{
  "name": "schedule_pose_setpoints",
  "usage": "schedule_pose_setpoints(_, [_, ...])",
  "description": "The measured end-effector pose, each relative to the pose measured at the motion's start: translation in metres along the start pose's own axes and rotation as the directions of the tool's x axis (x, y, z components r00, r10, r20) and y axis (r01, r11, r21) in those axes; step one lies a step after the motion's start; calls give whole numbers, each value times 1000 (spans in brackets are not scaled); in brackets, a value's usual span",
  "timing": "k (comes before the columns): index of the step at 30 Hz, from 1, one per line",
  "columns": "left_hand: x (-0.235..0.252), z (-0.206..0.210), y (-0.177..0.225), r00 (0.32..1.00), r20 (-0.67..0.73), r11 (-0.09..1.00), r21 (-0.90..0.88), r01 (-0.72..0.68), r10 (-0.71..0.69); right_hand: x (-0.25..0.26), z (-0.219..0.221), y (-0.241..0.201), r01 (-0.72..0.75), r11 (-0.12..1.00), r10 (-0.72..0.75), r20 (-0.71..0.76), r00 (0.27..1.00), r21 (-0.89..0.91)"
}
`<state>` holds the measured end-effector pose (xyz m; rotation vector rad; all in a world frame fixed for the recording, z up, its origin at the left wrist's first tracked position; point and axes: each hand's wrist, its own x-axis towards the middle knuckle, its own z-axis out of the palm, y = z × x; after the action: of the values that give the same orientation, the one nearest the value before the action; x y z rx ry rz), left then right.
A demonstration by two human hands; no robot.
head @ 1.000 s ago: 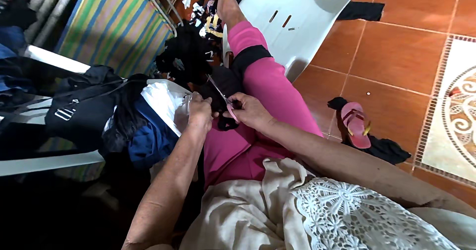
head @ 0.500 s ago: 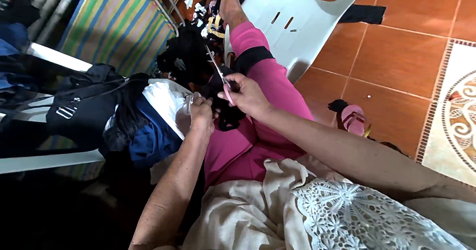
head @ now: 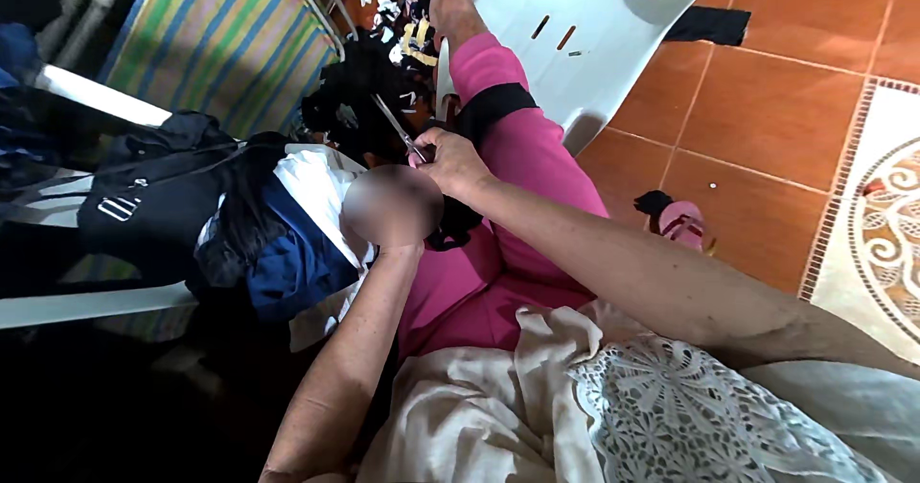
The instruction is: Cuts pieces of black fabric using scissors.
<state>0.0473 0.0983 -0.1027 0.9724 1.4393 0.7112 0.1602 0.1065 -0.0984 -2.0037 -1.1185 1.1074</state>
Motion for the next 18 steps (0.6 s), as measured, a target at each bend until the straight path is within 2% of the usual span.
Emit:
schedule_pose_setpoints(3, [2,-2,-4,999,4,993,113,-45,45,1,1,-7,-23,988,28,27,999,-150])
schedule_pose_setpoints(6, [1,-5,-3,999,46,974,224,-36,26,1,2,-9,-20,977,29,40,999,-211])
schedule_pose_setpoints(11, [4,-9,-1,993,113,928,371,-12,-32,3,1,-1,12,992,-12,1,1000,-126])
schedule_pose_setpoints(15, [8,-12,-1,978,206,880,469,-75,-26,6,-4,5,15,1000,-14,-48,999,17])
schedule_pose_setpoints(18, [8,-13,-3,968,249,851,506,-139,10,6,-8,7,23,999,-22,-30,999,29])
